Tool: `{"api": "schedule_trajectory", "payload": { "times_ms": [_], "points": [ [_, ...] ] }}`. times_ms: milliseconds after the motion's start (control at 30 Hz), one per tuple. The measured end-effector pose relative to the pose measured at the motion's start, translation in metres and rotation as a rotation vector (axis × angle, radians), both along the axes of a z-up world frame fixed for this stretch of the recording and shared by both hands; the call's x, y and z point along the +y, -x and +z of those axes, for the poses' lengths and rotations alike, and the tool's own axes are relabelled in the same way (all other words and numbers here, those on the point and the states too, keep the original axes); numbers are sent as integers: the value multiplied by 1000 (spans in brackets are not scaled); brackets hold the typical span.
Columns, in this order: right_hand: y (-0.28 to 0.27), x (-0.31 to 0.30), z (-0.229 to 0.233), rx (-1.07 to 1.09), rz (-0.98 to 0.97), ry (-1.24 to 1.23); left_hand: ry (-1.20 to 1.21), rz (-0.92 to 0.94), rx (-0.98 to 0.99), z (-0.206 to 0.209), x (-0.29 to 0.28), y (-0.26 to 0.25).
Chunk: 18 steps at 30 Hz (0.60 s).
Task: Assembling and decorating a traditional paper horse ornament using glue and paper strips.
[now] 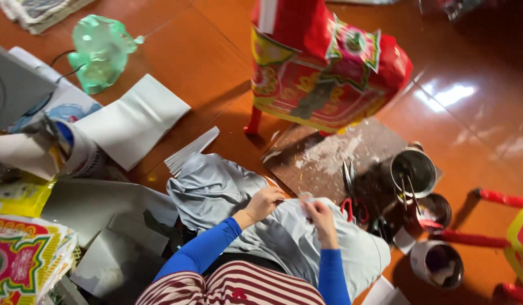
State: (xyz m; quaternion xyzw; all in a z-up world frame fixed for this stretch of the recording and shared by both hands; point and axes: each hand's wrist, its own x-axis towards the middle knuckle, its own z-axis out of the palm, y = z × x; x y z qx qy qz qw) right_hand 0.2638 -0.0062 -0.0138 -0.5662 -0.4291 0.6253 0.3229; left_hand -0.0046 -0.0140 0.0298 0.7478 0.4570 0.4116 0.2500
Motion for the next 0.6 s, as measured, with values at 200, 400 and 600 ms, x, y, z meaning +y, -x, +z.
{"api": "schedule_trajectory", "payload": {
  "times_ms": [200,400,600],
  "points": [
    [-115,20,35,102,-540,-307,278,77,-36,-56,-1,9],
    [-307,58,0,49,-838,-877,439,123,-129,-77,8,20],
    [-386,102,-47,-581,-1112,-524,523,119,-170,-64,13,23]
  ]
}}
